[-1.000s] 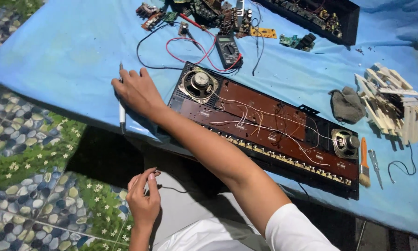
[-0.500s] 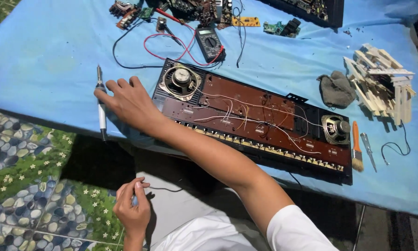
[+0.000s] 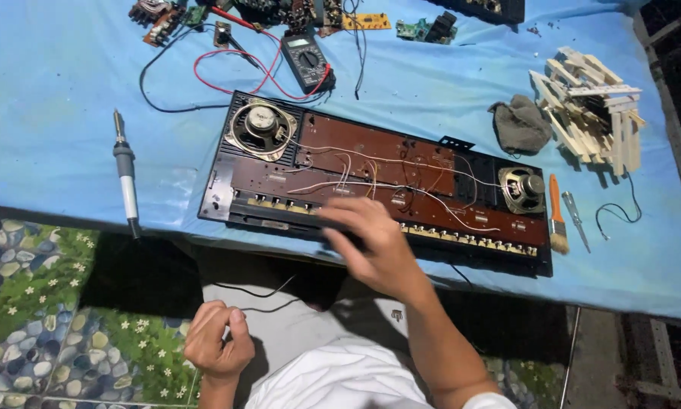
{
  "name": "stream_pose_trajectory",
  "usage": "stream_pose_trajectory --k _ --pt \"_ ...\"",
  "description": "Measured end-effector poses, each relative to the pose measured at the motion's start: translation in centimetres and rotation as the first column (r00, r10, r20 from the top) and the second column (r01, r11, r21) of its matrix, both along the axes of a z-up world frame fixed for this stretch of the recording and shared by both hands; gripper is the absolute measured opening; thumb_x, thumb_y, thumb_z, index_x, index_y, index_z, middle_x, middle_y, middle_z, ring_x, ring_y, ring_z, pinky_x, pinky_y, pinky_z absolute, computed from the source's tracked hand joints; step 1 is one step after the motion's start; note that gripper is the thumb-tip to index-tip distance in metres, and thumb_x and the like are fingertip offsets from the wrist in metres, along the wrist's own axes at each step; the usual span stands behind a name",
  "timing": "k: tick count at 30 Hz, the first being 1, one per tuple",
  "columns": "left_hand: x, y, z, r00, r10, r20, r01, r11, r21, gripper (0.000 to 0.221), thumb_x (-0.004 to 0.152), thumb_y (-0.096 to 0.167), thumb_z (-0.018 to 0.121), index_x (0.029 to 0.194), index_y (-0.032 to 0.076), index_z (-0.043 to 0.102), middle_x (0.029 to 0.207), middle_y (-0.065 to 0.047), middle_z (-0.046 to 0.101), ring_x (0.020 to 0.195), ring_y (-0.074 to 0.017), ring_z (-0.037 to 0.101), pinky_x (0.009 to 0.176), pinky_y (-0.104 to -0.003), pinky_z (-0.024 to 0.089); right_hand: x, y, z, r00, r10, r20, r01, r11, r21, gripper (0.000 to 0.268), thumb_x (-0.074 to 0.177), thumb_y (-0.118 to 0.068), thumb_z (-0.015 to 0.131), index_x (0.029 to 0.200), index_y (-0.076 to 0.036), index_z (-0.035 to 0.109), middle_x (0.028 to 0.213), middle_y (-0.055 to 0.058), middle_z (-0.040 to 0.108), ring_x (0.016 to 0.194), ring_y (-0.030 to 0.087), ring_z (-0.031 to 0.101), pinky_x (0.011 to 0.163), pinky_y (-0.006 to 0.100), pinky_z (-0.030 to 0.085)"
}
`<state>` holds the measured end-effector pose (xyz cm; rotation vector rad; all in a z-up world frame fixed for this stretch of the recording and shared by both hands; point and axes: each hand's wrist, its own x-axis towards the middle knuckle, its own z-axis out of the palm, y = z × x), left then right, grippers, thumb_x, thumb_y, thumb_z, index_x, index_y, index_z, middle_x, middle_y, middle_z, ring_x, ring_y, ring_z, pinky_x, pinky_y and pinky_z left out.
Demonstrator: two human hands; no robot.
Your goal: Soldering wire connections on the internal circuit board of an electronic keyboard
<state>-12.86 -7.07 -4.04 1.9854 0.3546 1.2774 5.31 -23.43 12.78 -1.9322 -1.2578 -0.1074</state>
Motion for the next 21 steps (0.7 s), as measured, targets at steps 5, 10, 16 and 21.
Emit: stream_pose_trajectory --k 5,10,16,21 --pt "0.5 -1.0 2.3 0.994 -0.096 0.043 0.093 0.993 0.067 0.025 0.081 -0.005 0.058 0.058 0.003 0.052 0.05 -0.004 0.038 0.05 -0.0207 0.041 0.054 -0.032 0.041 -0.2 -7.4 -0.7 0.977 -0.201 -0.075 0.201 0.98 -0.007 0.03 0.084 0.002 0.072 0.113 0.0 0.072 0.117 0.013 0.074 0.101 0.024 0.073 0.09 0.032 0.059" --pt "1.0 -1.8 2.3 0.992 -0.127 -0.019 0.128 0.991 0.049 0.024 0.078 -0.009 0.062 0.058 -0.001 0.052 0.053 -0.008 0.049 0.054 -0.0249 0.05 0.061 -0.035 0.047 0.0 -13.8 -0.5 0.854 -0.52 -0.018 0.52 0.851 0.071 0.023 0.084 0.005 0.071 0.107 0.004 0.072 0.109 0.013 0.075 0.096 0.025 0.072 0.088 0.032 0.056" --pt "1.8 -1.5 4.7 0.982 -0.04 -0.183 0.048 0.998 0.042 0.013 0.088 -0.015 0.061 0.08 -0.007 0.068 0.08 -0.017 0.069 0.068 -0.0293 0.059 0.07 -0.037 0.048 -0.5 -20.3 -0.8 0.65 -0.751 0.119 0.749 0.659 0.067 0.022 0.089 0.002 0.069 0.112 0.002 0.072 0.111 0.014 0.074 0.094 0.027 0.071 0.085 0.035 0.055" --pt "2.8 0.2 6.2 0.977 0.059 -0.205 -0.065 0.998 -0.02 0.022 0.108 -0.01 0.048 0.108 -0.018 0.068 0.098 -0.027 0.068 0.076 -0.0336 0.062 0.075 -0.042 0.051 0.8 -24.3 -1.2 0.529 -0.835 0.151 0.84 0.54 0.047 0.025 0.091 -0.001 0.069 0.116 0.001 0.072 0.109 0.013 0.073 0.085 0.027 0.065 0.079 0.035 0.052"
